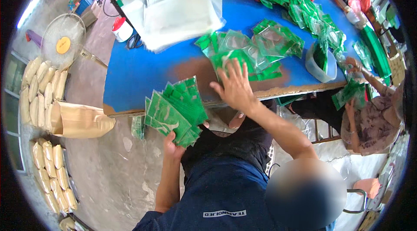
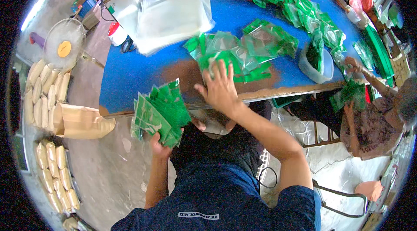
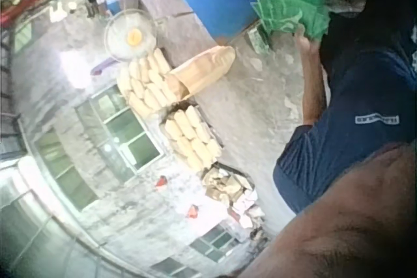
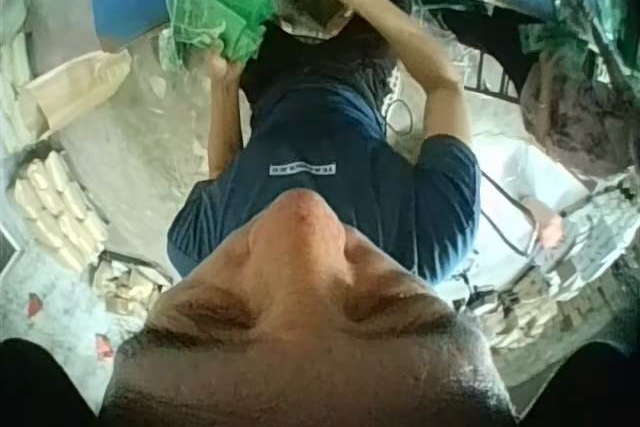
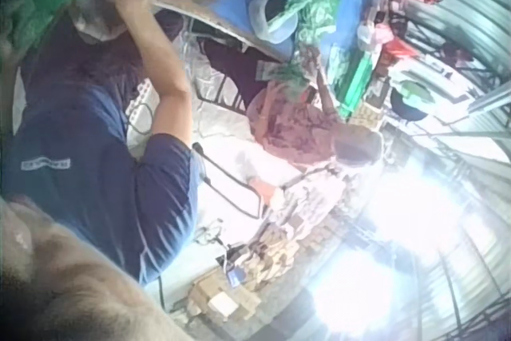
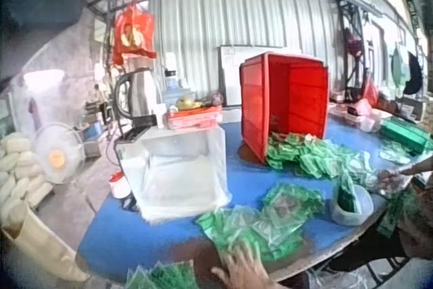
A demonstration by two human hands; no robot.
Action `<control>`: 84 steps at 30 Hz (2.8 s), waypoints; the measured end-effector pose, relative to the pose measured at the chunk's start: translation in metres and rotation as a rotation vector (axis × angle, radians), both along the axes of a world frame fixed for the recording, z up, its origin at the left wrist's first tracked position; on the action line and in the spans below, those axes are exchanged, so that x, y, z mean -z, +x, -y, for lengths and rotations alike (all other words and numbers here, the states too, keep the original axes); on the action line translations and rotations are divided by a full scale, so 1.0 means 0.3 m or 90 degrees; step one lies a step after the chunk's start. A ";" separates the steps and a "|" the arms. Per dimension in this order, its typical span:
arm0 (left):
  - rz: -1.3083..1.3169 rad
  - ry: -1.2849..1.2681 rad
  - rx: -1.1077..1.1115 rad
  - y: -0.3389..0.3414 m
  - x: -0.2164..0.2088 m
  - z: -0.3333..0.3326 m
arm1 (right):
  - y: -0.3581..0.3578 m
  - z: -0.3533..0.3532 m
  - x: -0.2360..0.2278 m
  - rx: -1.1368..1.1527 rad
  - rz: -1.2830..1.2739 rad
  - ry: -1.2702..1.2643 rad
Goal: The recorder is counting and stacking small green plastic pouches and then placing them into larger plastic bags.
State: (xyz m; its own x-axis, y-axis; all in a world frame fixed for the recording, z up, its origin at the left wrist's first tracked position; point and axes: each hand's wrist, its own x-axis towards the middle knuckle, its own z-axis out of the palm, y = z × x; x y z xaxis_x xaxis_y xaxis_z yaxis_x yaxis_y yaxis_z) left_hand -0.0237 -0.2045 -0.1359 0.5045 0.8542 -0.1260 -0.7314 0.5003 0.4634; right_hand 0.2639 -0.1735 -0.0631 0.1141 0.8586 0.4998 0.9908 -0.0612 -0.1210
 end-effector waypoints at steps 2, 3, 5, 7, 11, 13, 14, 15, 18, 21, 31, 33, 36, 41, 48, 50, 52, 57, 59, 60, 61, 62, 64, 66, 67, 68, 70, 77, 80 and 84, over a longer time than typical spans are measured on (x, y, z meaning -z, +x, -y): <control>-0.013 -0.030 -0.009 0.001 -0.045 0.025 | -0.034 0.063 -0.013 -0.250 -0.109 -0.037; -0.015 -0.032 -0.022 0.011 -0.044 0.022 | -0.039 0.076 -0.009 -0.354 -0.254 -0.035; -0.037 -0.052 0.024 -0.001 -0.018 0.010 | -0.084 0.096 -0.097 -0.374 -0.418 -0.226; -0.032 -0.043 0.029 0.011 -0.036 0.006 | -0.094 0.067 -0.073 -0.372 -0.693 -0.432; -0.083 0.033 -0.006 0.029 -0.118 -0.009 | -0.127 0.037 -0.023 -0.243 -0.857 -0.024; -0.130 0.059 -0.031 0.039 -0.147 -0.055 | -0.105 0.036 -0.125 -0.352 -0.937 -0.117; -0.206 0.172 -0.055 0.063 -0.192 -0.117 | -0.094 0.037 -0.175 -0.459 -1.011 -0.214; -0.279 0.290 -0.075 0.100 -0.234 -0.178 | -0.080 -0.001 -0.207 -0.487 -0.893 -0.151; -0.599 0.689 0.068 0.118 -0.333 -0.375 | -0.048 -0.084 -0.258 -0.442 -0.735 -0.058; -0.678 0.708 0.073 0.170 -0.277 -0.492 | 0.024 -0.152 -0.052 -0.423 -0.554 -0.010; -0.452 0.462 0.055 0.248 -0.275 -0.548 | -0.062 -0.180 -0.097 -0.317 -0.617 -0.093; -0.419 0.463 0.040 0.233 -0.292 -0.538 | -0.082 -0.184 -0.131 -0.289 -0.641 -0.133; -0.338 0.434 -0.028 0.232 -0.346 -0.459 | -0.092 -0.152 -0.143 -0.371 -0.600 -0.012; -0.402 0.434 0.012 0.212 -0.298 -0.488 | -0.095 -0.160 -0.133 -0.337 -0.658 -0.206; -0.625 0.794 -0.087 0.179 -0.256 -0.449 | -0.080 -0.114 -0.092 -0.372 -0.593 -0.188; -0.504 0.607 0.005 0.174 -0.229 -0.463 | -0.085 -0.109 -0.072 -0.350 -0.558 -0.207; -0.535 0.655 0.025 0.161 -0.215 -0.476 | -0.090 -0.123 -0.049 -0.294 -0.548 -0.220; -0.536 0.664 0.024 0.174 -0.227 -0.456 | -0.064 -0.127 -0.084 -0.372 -0.552 -0.224; -0.518 0.613 -0.030 0.177 -0.245 -0.440 | -0.047 -0.114 -0.129 -0.429 -0.509 -0.211; -0.513 0.618 -0.028 0.180 -0.281 -0.436 | -0.024 -0.100 -0.163 -0.464 -0.593 -0.167; -0.635 0.680 -0.067 0.177 -0.331 -0.424 | 0.000 -0.080 -0.200 -0.498 -0.678 -0.122; -0.765 0.728 -0.115 0.155 -0.370 -0.395 | 0.007 -0.063 -0.286 -0.502 -0.814 -0.105; -0.783 0.781 -0.164 0.157 -0.438 -0.373 | 0.027 -0.020 -0.453 -0.463 -0.459 -0.058; -0.844 0.744 -0.119 0.160 -0.501 -0.359 | 0.024 -0.018 -0.517 -0.473 -0.342 -0.056; -0.882 0.763 -0.112 0.161 -0.517 -0.356 | 0.020 -0.011 -0.534 -0.486 -0.223 -0.055; -0.881 0.763 -0.108 0.161 -0.519 -0.357 | 0.018 0.005 -0.546 -0.483 -0.225 -0.056; -0.920 0.813 -0.081 0.170 -0.525 -0.364 | 0.018 0.032 -0.562 -0.497 -0.130 -0.070; -0.885 0.844 -0.054 0.217 -0.578 -0.329 | -0.034 0.039 -0.489 -0.518 -0.189 -0.002; -0.924 0.903 -0.046 0.202 -0.561 -0.326 | -0.038 0.049 -0.474 -0.490 -0.198 -0.008; -0.911 0.866 0.007 0.214 -0.580 -0.302 | -0.045 0.040 -0.443 -0.536 -0.194 0.043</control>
